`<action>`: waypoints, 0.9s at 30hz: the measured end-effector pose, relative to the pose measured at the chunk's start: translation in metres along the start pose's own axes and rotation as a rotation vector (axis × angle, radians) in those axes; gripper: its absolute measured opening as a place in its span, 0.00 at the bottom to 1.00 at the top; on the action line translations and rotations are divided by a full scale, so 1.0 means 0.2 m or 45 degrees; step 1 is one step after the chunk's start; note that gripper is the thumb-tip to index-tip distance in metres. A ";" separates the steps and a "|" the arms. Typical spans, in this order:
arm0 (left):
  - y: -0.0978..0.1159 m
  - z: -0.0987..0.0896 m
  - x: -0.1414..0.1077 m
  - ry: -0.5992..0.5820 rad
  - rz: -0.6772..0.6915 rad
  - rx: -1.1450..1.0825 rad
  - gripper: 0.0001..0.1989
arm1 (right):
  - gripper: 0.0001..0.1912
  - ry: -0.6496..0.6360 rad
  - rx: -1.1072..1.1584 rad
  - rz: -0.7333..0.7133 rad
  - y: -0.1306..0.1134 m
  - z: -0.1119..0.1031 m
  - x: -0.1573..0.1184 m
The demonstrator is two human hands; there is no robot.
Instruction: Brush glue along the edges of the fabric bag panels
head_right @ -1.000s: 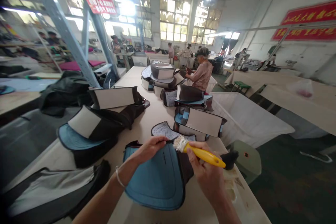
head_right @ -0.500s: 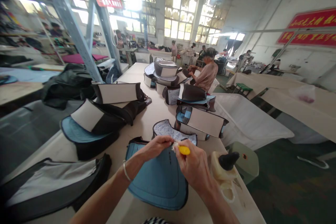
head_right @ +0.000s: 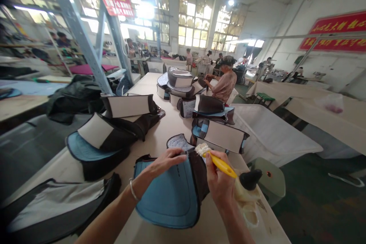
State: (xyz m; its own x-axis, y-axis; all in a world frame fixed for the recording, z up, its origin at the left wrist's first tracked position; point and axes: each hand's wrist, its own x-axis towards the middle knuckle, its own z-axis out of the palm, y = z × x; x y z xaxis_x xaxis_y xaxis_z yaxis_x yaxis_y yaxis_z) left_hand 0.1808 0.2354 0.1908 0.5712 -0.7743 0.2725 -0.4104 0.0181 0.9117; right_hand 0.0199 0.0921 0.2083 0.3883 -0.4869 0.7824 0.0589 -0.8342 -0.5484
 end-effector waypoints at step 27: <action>-0.06 -0.07 -0.16 -0.110 -0.076 -0.227 0.17 | 0.11 -0.441 -0.076 -0.071 -0.08 0.20 0.17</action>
State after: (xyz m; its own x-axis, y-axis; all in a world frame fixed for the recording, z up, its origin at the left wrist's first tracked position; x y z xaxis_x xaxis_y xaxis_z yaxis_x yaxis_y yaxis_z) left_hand 0.1779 0.2679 0.1754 0.5241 -0.8288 0.1961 -0.2411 0.0765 0.9675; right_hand 0.0685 0.0992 0.2324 0.6756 -0.3321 0.6583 0.0390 -0.8755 -0.4817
